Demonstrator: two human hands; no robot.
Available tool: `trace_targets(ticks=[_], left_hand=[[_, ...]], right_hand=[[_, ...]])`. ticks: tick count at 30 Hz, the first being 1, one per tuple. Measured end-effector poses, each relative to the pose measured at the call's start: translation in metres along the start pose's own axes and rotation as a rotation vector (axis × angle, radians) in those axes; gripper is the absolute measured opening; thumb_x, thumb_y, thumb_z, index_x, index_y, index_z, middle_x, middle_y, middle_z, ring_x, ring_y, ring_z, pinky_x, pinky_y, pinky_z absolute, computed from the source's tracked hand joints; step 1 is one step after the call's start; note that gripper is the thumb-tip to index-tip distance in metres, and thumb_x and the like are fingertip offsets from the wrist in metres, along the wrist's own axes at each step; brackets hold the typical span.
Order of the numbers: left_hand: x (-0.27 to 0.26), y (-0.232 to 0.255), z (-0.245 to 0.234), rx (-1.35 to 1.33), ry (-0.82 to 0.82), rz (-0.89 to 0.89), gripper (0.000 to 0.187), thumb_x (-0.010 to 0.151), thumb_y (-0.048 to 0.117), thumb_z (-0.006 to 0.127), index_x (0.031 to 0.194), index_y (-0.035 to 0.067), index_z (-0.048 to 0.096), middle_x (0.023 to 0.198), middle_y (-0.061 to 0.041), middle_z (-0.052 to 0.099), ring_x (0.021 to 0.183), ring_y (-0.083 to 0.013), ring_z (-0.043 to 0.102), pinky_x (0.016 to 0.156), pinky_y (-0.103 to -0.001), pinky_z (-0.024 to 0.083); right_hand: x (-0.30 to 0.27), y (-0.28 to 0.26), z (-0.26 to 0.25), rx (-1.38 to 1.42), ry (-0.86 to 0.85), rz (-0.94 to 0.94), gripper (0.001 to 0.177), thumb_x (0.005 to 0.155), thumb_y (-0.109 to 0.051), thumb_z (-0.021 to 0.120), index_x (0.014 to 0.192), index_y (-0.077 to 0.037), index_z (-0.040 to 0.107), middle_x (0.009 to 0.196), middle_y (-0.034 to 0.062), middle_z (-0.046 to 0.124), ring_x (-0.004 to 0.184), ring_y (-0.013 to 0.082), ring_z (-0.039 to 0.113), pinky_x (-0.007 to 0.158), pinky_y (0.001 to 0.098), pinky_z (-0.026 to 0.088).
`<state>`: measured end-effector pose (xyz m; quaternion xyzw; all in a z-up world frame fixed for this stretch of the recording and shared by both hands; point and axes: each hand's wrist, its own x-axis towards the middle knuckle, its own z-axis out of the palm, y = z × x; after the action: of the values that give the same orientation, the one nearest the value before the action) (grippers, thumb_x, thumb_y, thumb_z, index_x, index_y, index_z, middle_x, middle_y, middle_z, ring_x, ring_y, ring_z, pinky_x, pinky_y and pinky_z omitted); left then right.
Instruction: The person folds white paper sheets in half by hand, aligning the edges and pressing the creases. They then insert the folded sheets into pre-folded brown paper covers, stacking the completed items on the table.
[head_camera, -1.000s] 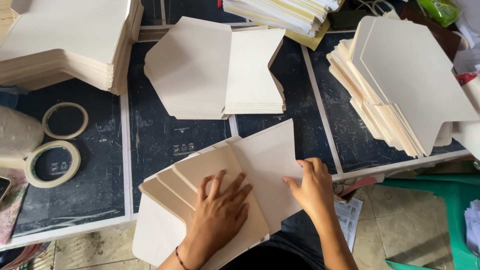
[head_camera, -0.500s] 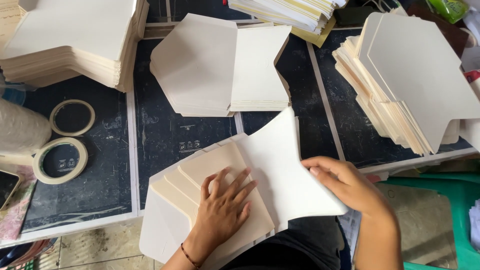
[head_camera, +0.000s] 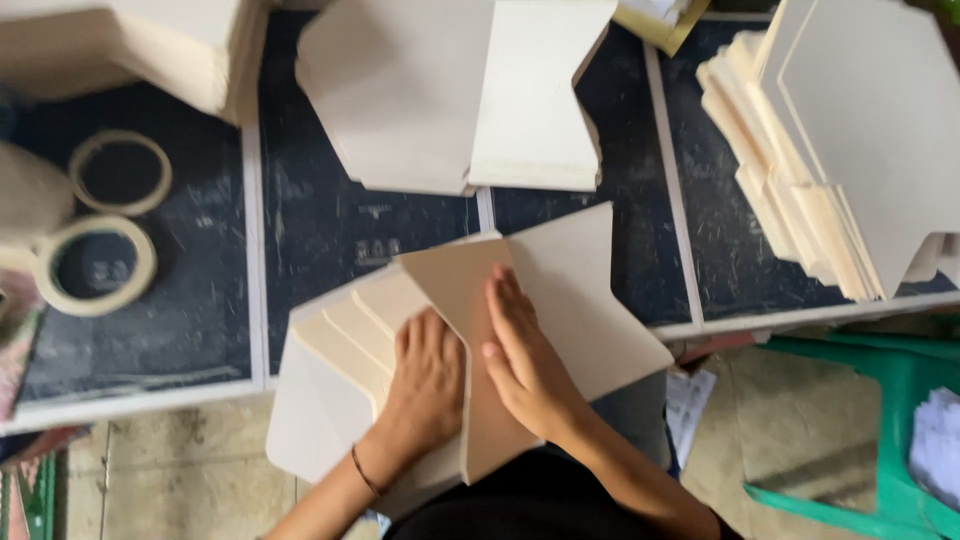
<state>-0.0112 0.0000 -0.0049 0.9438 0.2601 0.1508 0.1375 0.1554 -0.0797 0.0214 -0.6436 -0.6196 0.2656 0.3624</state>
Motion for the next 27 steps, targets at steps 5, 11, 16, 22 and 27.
trace_targets(ticks=[5, 11, 16, 22, 27], left_hand=[[0.002, -0.01, -0.008, -0.996, 0.49, -0.301, 0.096, 0.064, -0.018, 0.047, 0.158, -0.007, 0.03, 0.156, -0.03, 0.021, 0.145, -0.0526, 0.037, 0.121, -0.061, 0.044], [0.023, 0.02, -0.071, -0.008, 0.406, 0.158, 0.019, 0.099, 0.005, 0.066, 0.108, -0.01, 0.073, 0.137, -0.031, 0.07, 0.128, -0.0484, 0.068, 0.112, -0.056, 0.053], [0.016, 0.018, -0.076, -0.133, 0.258, 0.103, 0.04, 0.106, 0.021, 0.064, 0.141, 0.001, 0.065, 0.146, -0.02, 0.063, 0.14, -0.0417, 0.059, 0.114, -0.053, 0.048], [-0.03, -0.007, -0.119, -0.092, 0.545, -0.279, 0.05, 0.108, 0.015, 0.066, 0.154, 0.0, 0.052, 0.158, -0.027, 0.046, 0.147, -0.0453, 0.052, 0.125, -0.056, 0.043], [-0.062, -0.039, -0.121, -0.387, -0.017, -1.074, 0.073, 0.102, 0.063, 0.017, 0.151, 0.025, 0.055, 0.118, 0.003, 0.084, 0.111, -0.032, 0.078, 0.093, -0.05, 0.054]], right_hand=[[-0.003, 0.01, 0.019, -0.168, -0.017, -0.043, 0.072, 0.11, -0.004, 0.05, 0.174, 0.003, 0.017, 0.182, 0.0296, 0.008, 0.168, 0.0479, 0.009, 0.134, 0.061, 0.009], [-0.001, 0.013, 0.024, -0.275, -0.047, 0.001, 0.067, 0.115, -0.027, 0.032, 0.171, 0.007, 0.02, 0.18, 0.0339, 0.011, 0.166, 0.0504, 0.012, 0.133, 0.0619, 0.01], [-0.001, 0.0, -0.009, 0.088, 0.036, -0.012, 0.066, 0.106, -0.016, 0.052, 0.168, -0.002, 0.035, 0.181, 0.0208, 0.023, 0.168, 0.0388, 0.018, 0.134, 0.0539, 0.02], [-0.006, -0.008, -0.061, 0.346, 0.067, 0.223, 0.06, 0.107, -0.042, 0.052, 0.156, -0.008, 0.053, 0.162, 0.0141, 0.055, 0.147, 0.0288, 0.055, 0.119, 0.0425, 0.046], [-0.043, 0.018, -0.11, 0.274, -0.072, 0.512, 0.062, 0.101, -0.044, 0.05, 0.154, -0.015, 0.062, 0.149, 0.0051, 0.075, 0.132, 0.0208, 0.073, 0.105, 0.0402, 0.055]])
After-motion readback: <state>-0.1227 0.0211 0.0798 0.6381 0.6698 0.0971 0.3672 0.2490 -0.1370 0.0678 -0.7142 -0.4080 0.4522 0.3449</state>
